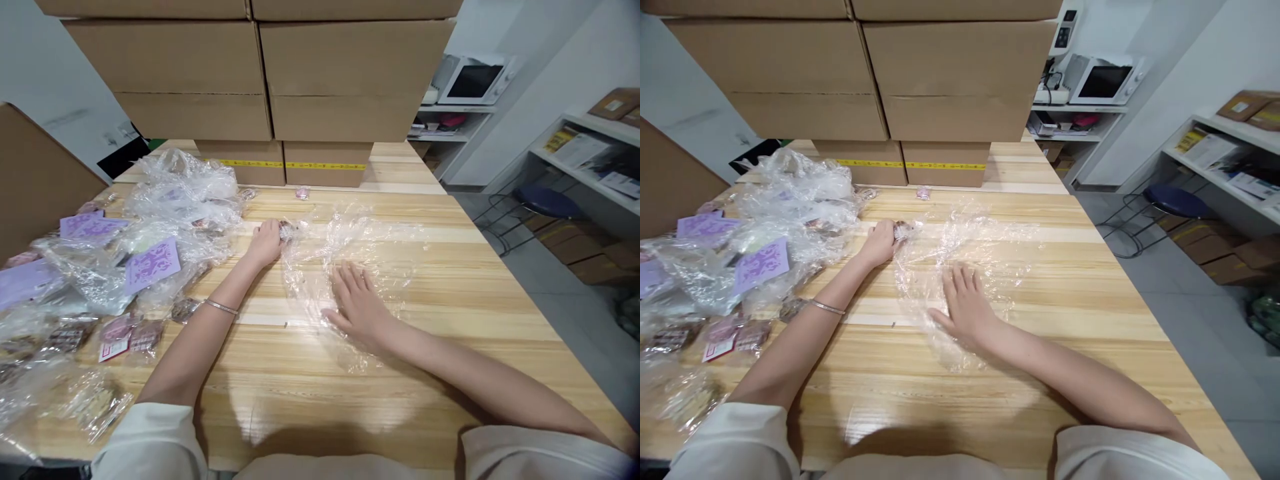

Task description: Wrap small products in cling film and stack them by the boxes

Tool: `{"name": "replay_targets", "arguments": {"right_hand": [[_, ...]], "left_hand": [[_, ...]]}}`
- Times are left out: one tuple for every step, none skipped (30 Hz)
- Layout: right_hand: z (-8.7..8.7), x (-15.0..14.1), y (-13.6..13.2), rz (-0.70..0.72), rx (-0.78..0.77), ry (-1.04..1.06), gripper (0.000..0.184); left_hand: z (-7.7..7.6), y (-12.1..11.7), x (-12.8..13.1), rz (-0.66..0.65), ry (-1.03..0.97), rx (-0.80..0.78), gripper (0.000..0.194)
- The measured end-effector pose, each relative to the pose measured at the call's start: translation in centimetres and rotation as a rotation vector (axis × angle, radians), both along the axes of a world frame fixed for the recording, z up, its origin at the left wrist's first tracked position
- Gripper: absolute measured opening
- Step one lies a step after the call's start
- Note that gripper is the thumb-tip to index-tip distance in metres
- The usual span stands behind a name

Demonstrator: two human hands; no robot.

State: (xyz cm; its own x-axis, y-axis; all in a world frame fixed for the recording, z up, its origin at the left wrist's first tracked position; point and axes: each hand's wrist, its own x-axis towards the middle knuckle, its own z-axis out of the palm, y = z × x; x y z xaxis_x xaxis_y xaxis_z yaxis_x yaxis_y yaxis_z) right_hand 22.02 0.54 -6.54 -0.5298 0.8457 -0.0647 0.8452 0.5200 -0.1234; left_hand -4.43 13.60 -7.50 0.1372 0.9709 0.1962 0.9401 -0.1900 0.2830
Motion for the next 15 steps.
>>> {"name": "replay_targets", "arguments": {"right_hand": [[-0.1,0.1,-0.7,0.012,-0.054,0.002,0.094],[-0.2,0.3,-1.3,0.035,-0.096,0.005,0.096],[-0.3,0.5,-1.5,0.062,-0.124,0.011,0.097],[-0.2,0.8,-1.6,0.087,-0.141,0.021,0.097],[-0.1,1.2,-1.5,0.110,-0.150,0.035,0.096],[0.0,1.5,-1.3,0.133,-0.157,0.047,0.095],[0.2,1.7,-1.0,0.152,-0.164,0.057,0.094],[0.3,1.9,-0.8,0.167,-0.168,0.061,0.094],[0.5,2.0,-0.6,0.177,-0.167,0.061,0.094],[0.5,2.0,-0.4,0.180,-0.161,0.056,0.094],[0.6,1.9,-0.4,0.176,-0.148,0.048,0.093],[0.5,1.8,-0.5,0.168,-0.129,0.037,0.092],[0.5,1.6,-0.7,0.161,-0.104,0.025,0.090],[0.4,1.4,-1.0,0.155,-0.079,0.010,0.088],[0.3,1.2,-1.4,0.144,-0.055,-0.012,0.086]], "left_hand": [[0.3,-0.1,-0.1,0.018,0.008,0.009,0.027],[0.6,-0.1,-0.3,0.044,0.011,0.021,0.027],[1.2,-0.2,-0.5,0.082,0.005,0.038,0.029],[1.8,-0.2,-0.8,0.131,-0.010,0.064,0.030],[2.7,-0.3,-1.0,0.181,-0.037,0.103,0.031],[3.7,-0.5,-1.1,0.221,-0.076,0.148,0.031],[4.8,-0.9,-1.0,0.238,-0.129,0.192,0.030],[5.9,-1.5,-0.5,0.224,-0.191,0.222,0.027],[7.0,-2.3,0.3,0.169,-0.265,0.219,0.023],[8.0,-3.4,1.4,0.093,-0.345,0.169,0.019],[8.7,-4.7,2.9,0.012,-0.428,0.064,0.016],[9.2,-6.1,4.5,-0.102,-0.508,-0.101,0.016],[9.3,-7.4,6.2,-0.222,-0.564,-0.274,0.018],[9.0,-8.7,7.9,-0.339,-0.599,-0.413,0.017],[8.5,-9.7,9.4,-0.430,-0.612,-0.507,0.014]]}}
